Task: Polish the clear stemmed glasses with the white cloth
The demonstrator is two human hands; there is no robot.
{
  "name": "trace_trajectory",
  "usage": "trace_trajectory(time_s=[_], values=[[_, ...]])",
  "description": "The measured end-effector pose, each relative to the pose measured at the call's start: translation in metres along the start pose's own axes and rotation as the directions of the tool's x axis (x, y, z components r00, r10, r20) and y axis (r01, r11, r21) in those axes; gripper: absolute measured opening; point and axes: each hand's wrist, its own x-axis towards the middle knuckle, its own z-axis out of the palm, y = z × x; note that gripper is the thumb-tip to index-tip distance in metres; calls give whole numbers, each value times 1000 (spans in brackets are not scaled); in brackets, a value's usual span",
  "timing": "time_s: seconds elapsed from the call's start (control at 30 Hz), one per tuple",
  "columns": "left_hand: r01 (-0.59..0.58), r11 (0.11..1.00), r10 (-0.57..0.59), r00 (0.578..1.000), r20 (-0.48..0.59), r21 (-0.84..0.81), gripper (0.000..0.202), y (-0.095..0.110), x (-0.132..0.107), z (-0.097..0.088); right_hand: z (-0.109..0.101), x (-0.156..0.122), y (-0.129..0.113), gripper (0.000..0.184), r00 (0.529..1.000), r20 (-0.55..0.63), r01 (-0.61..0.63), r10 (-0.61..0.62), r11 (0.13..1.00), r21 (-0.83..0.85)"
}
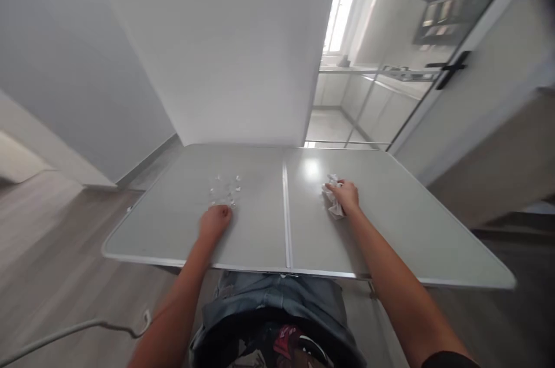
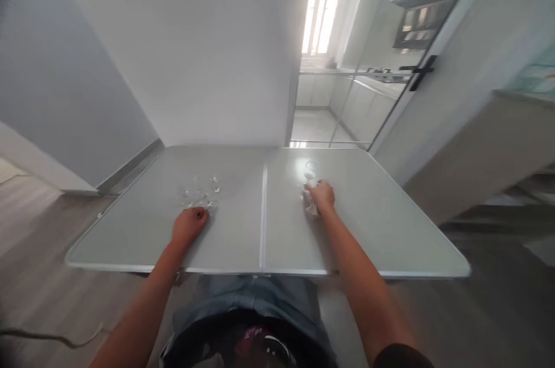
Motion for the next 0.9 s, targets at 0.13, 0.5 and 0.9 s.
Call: trace_trajectory(time_s=[0.13, 0.5, 0.9], values=[[14, 1000, -14, 1000, 2, -28, 34, 2, -4, -1, 19, 17, -3, 50, 995, -40, 98, -95, 992, 85], [38, 997, -38, 999, 1, -65, 34, 0, -3, 5, 67, -72, -106, 36, 877, 95, 415, -471, 842, 346], [-3, 997, 4, 1000, 10, -75, 31, 1, -5, 1, 132, -149, -186, 30, 747, 298, 482, -594, 793, 373]])
